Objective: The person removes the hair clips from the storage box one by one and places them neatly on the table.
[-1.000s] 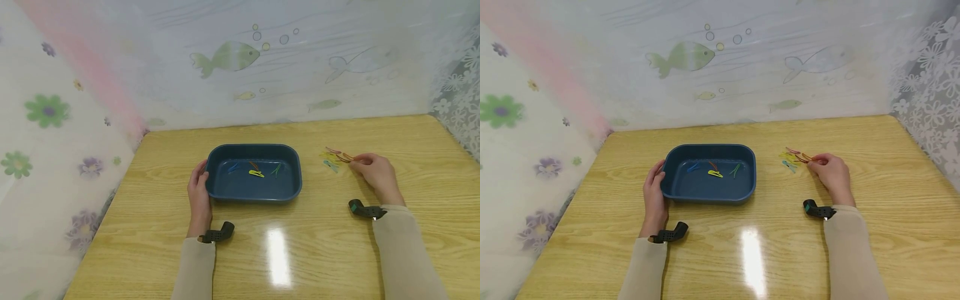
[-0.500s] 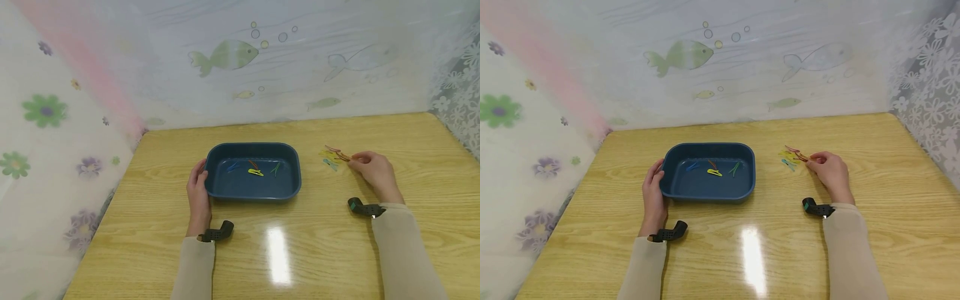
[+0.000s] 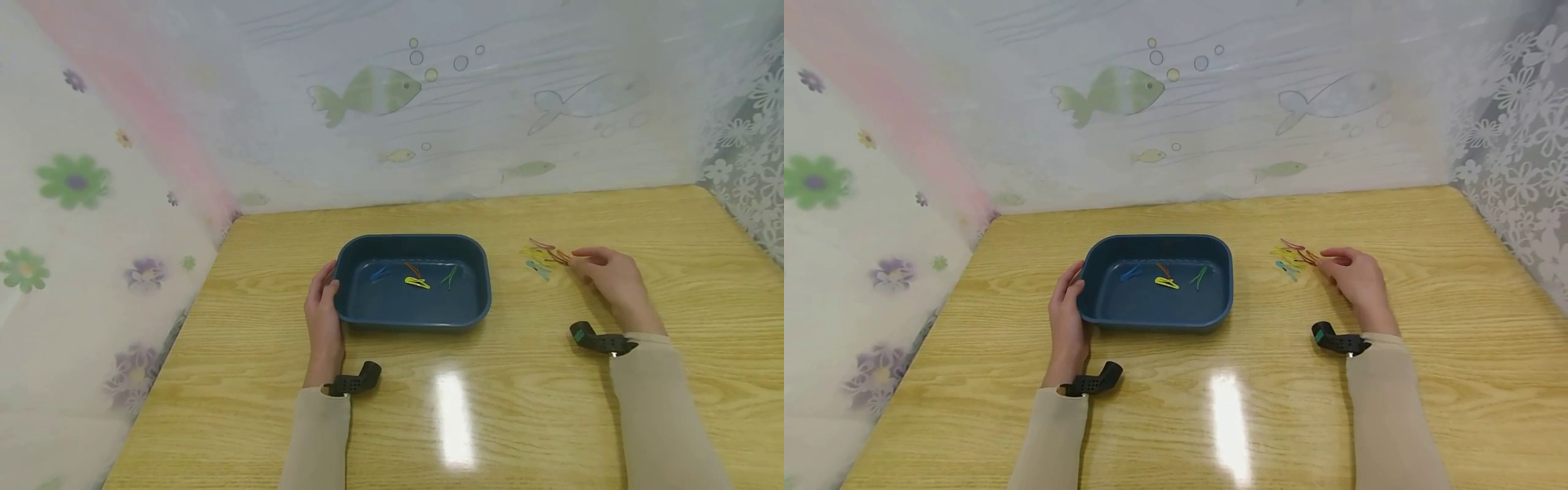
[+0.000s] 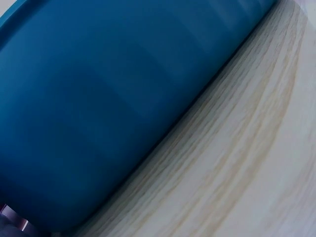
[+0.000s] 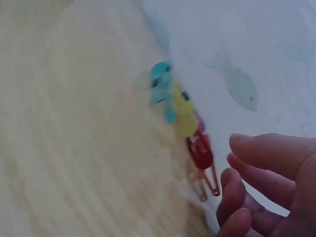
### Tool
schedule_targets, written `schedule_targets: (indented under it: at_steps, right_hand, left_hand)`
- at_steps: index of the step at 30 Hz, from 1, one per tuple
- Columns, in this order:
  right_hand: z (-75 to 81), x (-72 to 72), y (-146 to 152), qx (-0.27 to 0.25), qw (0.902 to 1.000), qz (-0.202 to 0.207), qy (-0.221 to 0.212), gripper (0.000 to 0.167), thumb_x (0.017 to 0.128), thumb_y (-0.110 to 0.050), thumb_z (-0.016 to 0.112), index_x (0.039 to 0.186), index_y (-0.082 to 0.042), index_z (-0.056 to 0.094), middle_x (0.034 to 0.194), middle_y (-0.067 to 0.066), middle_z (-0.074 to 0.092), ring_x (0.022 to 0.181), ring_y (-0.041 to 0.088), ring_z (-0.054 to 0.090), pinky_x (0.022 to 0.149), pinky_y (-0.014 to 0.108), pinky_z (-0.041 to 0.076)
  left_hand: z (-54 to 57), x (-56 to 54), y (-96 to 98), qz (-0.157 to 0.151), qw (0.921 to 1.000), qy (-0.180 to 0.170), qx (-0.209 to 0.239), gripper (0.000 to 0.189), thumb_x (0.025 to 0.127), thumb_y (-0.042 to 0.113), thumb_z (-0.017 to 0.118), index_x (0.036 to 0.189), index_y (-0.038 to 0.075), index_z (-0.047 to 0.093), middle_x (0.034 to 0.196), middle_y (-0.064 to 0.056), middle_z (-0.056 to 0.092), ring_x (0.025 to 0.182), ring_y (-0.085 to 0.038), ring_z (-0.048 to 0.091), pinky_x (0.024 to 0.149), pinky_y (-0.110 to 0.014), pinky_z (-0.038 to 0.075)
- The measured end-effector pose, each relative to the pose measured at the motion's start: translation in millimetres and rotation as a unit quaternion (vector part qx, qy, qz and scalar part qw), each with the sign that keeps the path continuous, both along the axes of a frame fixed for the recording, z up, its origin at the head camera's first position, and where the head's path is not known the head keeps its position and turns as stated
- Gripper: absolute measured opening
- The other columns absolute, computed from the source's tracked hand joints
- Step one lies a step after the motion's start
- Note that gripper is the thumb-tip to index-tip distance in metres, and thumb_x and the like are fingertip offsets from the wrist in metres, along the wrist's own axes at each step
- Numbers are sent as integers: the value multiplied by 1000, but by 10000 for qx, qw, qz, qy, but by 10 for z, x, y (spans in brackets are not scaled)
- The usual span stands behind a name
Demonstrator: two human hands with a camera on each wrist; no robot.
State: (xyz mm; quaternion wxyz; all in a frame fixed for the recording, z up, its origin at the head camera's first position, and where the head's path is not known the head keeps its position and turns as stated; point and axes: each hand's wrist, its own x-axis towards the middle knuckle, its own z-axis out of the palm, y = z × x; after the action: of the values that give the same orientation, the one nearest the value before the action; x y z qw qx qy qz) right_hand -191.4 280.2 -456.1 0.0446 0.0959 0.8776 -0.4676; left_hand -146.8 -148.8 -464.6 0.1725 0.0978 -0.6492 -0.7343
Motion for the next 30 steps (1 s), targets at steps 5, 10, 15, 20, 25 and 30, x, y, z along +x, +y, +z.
schedule_targets:
  at_steps: [5, 10, 15, 20, 25, 30]
  right_hand:
    - [20, 1, 45, -916, 9956, -193, -46, 63, 84, -49, 51, 130, -6, 43, 90, -5, 54, 72, 9, 49, 61, 22, 46]
    - [23, 15, 54, -1214, 9923, -254, 33, 62, 84, -48, 50, 129, -6, 43, 90, -8, 54, 72, 7, 51, 61, 21, 46]
    - [35, 15, 20, -1404, 9899, -122, 134, 59, 84, -47, 51, 127, -7, 45, 92, -9, 55, 73, 6, 52, 61, 21, 46]
    - [72, 19, -39, -1496, 9886, 112, 158, 60, 85, -45, 50, 128, -5, 43, 97, -8, 55, 79, 8, 53, 66, 21, 47]
    - [140, 28, -108, -1306, 9906, 270, 289, 59, 86, -47, 48, 128, -5, 44, 106, 1, 54, 85, 12, 53, 70, 22, 46]
    - [171, 11, -185, -1116, 9919, 446, 423, 59, 86, -48, 48, 127, -7, 46, 109, 9, 55, 89, 17, 54, 72, 26, 47]
  left_hand:
    - [11, 1, 0, -24, 10000, 4, -22, 31, 93, 14, 42, 121, 18, 54, 122, 6, 50, 114, -8, 43, 97, -29, 31]
    - [12, 8, 4, -9, 10000, -51, -48, 31, 93, 14, 42, 121, 19, 54, 121, 6, 51, 114, -8, 43, 97, -29, 31]
    - [20, 7, 3, -24, 10000, -57, -67, 31, 93, 14, 41, 121, 20, 54, 122, 7, 50, 114, -7, 42, 97, -29, 30]
    - [24, 5, 5, -11, 10000, -54, -30, 31, 93, 14, 42, 121, 20, 54, 121, 6, 51, 114, -8, 43, 97, -29, 30]
    - [25, 8, 1, -48, 10000, -38, -61, 31, 93, 14, 41, 121, 20, 53, 122, 7, 50, 115, -7, 42, 98, -29, 29]
    - [22, 15, -2, -32, 10000, -43, -59, 31, 93, 14, 41, 121, 19, 54, 122, 6, 50, 114, -8, 42, 98, -29, 30]
